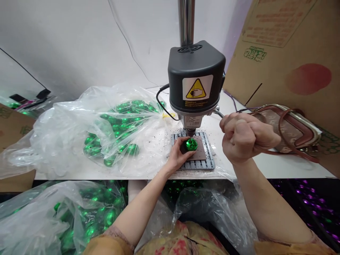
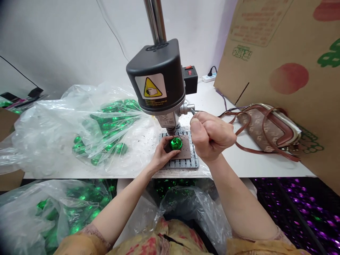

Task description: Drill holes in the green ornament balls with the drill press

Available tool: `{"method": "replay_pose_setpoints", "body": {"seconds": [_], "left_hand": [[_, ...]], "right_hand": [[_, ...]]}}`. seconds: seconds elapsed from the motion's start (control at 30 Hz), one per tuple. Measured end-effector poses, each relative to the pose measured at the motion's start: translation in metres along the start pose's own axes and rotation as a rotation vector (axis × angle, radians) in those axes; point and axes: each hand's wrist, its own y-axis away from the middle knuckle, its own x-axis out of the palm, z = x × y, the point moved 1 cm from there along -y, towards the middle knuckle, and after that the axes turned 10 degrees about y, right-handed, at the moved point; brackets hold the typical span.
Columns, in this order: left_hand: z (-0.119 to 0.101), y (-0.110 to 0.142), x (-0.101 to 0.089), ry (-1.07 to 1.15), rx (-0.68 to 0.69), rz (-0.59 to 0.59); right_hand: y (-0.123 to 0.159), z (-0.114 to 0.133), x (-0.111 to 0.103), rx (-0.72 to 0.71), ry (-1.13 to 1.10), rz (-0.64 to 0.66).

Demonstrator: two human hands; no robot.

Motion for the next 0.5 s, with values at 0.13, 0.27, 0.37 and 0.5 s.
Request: {"method": "replay_pose_setpoints", "body": {"seconds": [0.13, 0.27, 0.37, 0.5], "left_hand": [[0.007, -0.001, -0.004, -0.123, 0.053, 0.043], [0.014, -0.003, -0.008, -0.279, 0.117, 0.090], [0.016, -0.003, -0.009, -0.310, 0.147, 0.102], [0.017, -0.004, -0.009, -0.311, 0.158, 0.099]], "right_hand": [[0.003, -0.001, -0.001, -0.047, -0.006, -0.003], [0.004, -0.003, -0.001, -0.074, -0.020, 0.008], [0.006, -0.004, -0.002, -0.090, -0.016, 0.005], [0.011, -0.006, -0.005, -0.095, 0.011, 0.014]]}}
